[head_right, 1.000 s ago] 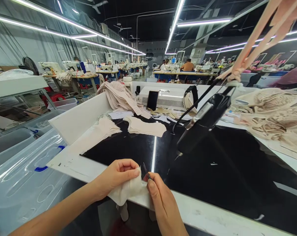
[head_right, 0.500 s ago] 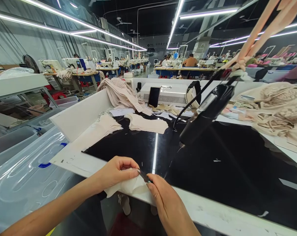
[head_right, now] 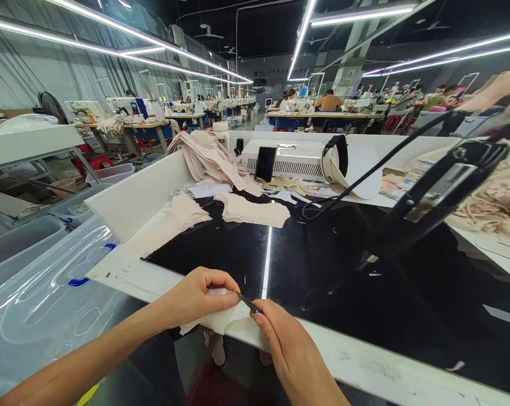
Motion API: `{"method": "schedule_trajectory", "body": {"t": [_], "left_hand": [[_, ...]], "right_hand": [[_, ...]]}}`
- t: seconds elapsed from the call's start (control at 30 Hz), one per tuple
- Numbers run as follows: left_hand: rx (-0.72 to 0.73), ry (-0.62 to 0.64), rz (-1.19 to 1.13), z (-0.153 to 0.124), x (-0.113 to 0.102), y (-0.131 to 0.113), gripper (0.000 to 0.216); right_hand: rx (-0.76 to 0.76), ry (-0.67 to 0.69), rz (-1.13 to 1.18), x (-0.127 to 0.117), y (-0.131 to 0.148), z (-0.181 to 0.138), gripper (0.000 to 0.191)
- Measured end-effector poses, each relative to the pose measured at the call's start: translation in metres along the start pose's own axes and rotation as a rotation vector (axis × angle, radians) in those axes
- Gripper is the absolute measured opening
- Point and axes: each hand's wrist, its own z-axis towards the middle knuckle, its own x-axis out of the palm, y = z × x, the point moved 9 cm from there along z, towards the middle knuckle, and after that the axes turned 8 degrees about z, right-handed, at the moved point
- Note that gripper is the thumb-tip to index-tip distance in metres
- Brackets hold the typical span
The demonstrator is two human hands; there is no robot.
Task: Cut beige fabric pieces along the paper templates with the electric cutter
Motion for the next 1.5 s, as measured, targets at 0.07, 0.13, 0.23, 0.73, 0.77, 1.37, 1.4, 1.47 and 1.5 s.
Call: {"method": "schedule_trajectory", "body": {"t": [0.07,0.13,0.23,0.73,0.77,1.37,1.4,1.47,1.5], "left_hand": [[0.007,0.003,0.009,-0.001,0.000,-0.001,0.034],[0.010,0.009,0.011,-0.001,0.000,-0.002,0.034],[0.002,0.030,0.016,-0.002,0.001,-0.001,0.036],[0.014,0.202,-0.041,-0.021,0.023,0.002,0.030],[0.014,0.205,-0.050,-0.022,0.024,0.003,0.030],[0.025,0.178,-0.132,-0.004,0.031,0.007,0.059],[0.043,0.166,-0.145,-0.002,0.031,0.008,0.062],[0.066,0.137,-0.185,0.001,0.028,0.009,0.070],[0.067,0.125,-0.219,0.001,0.026,0.008,0.073]], "right_hand": [[-0.007,-0.005,-0.009,0.000,0.002,0.000,0.065],[-0.011,-0.017,-0.016,-0.001,0.003,0.000,0.067],[-0.032,-0.021,-0.017,-0.005,0.006,0.000,0.067],[-0.345,-0.030,-0.204,0.000,0.016,0.028,0.060],[-0.299,0.006,-0.168,0.000,0.012,0.023,0.059],[-0.400,-0.613,-0.882,-0.193,-0.084,-0.016,0.089],[-0.411,-0.634,-0.861,-0.194,-0.076,-0.015,0.092],[-0.386,-0.576,-0.741,-0.184,-0.057,-0.014,0.088],[-0.346,-0.484,-0.640,-0.171,-0.049,-0.012,0.081]]}}
